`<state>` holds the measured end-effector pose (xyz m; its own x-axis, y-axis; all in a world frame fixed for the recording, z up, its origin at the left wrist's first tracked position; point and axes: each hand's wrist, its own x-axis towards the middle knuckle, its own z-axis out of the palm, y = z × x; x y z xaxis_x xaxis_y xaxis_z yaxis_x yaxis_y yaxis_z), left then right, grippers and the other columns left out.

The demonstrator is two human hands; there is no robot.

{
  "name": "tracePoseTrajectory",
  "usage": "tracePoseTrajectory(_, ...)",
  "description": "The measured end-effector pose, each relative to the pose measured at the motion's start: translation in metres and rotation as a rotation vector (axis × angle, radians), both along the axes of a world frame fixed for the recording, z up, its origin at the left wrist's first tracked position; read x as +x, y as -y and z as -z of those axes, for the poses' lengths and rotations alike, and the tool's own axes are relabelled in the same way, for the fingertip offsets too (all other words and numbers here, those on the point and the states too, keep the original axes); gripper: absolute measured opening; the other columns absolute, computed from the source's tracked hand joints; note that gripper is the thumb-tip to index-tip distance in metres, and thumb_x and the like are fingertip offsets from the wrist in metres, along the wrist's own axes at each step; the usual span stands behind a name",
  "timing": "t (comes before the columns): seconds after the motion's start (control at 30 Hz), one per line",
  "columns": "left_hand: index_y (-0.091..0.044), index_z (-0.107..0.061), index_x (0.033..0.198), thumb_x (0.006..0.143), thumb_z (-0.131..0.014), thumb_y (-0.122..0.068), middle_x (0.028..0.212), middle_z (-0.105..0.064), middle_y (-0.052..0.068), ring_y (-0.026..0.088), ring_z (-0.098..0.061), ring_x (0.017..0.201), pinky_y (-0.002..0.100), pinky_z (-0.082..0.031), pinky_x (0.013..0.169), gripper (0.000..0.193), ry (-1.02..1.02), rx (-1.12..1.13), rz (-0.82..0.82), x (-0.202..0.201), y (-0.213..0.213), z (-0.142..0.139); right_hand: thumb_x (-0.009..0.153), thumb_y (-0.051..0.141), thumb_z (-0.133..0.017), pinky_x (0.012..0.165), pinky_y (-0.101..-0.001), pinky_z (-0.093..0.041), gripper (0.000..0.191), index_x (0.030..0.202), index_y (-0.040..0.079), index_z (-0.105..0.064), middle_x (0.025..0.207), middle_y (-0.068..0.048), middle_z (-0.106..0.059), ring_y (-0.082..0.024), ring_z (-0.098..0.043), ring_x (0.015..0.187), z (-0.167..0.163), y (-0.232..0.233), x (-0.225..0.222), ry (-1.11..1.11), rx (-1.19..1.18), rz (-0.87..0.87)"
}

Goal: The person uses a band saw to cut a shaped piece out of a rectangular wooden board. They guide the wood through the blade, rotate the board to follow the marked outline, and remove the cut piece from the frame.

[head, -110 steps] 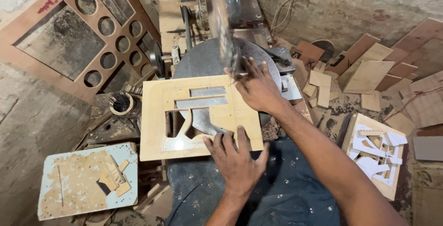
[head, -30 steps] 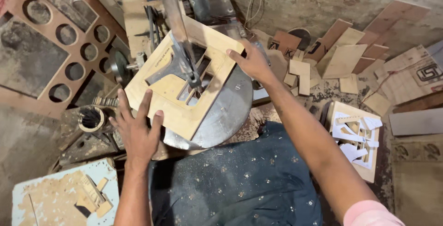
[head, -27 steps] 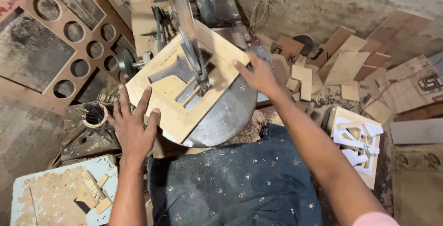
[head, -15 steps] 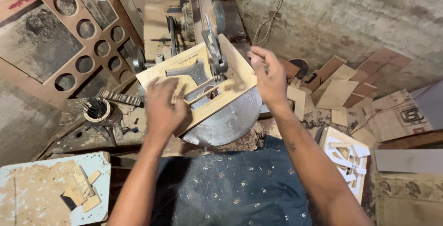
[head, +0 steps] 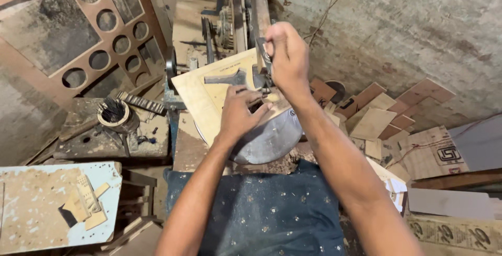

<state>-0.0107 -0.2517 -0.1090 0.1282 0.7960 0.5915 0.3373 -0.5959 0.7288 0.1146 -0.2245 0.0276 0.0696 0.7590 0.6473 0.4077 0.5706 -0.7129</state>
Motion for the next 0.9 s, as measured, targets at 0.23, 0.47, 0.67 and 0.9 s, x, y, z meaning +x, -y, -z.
tracePoseTrajectory(0.23,-0.007,-0.08,0.086,0.085,-0.079,-0.028,0.094,-0.077,0.009,0.032,-0.06,0.108,0.047,-0.044,0.101,0.021,0.022,0.115,-0.035,-0.001,0.003,-0.01,0.097,0.028,-0.065,0.09,-0.0414,-0.042,0.026,0.095,0.002,-0.068,0.102,-0.015,-0.073,-0.03,-0.058,0.091,-0.03,0.098,0.013,0.604,0.551,-0.056)
tracePoseTrajectory(0.47,-0.008,-0.083,0.081,0.081,-0.08,-0.024,0.087,-0.078,0.009,0.032,-0.062,0.111,0.059,-0.031,0.109,0.017,0.072,0.099,-0.098,0.013,0.003,-0.015,0.116,0.034,-0.058,0.102,-0.0339,-0.047,0.038,0.138,0.004,-0.051,0.124,-0.015,-0.058,-0.024,-0.058,0.113,-0.052,0.031,0.0,0.431,0.405,0.182)
tracePoseTrajectory(0.67,-0.009,-0.081,0.085,0.08,-0.079,-0.021,0.097,-0.077,0.01,0.033,-0.058,0.113,0.047,-0.043,0.103,0.013,0.172,0.015,-0.049,0.001,0.008,-0.014,0.098,0.045,-0.062,0.084,-0.0366,-0.056,0.08,0.156,0.013,-0.018,0.12,-0.016,-0.068,-0.027,-0.068,0.094,-0.017,0.032,-0.01,-0.085,-0.581,0.089)
tracePoseTrajectory(0.9,-0.009,-0.08,0.087,0.079,-0.077,-0.019,0.099,-0.08,0.007,0.03,-0.063,0.108,0.043,-0.044,0.106,0.013,0.162,0.0,0.107,-0.012,0.01,-0.018,0.104,0.042,-0.04,0.069,-0.0448,-0.06,0.052,0.131,-0.003,-0.046,0.102,-0.033,-0.064,-0.037,-0.072,0.076,-0.111,0.092,0.008,-0.959,-0.717,-0.278)
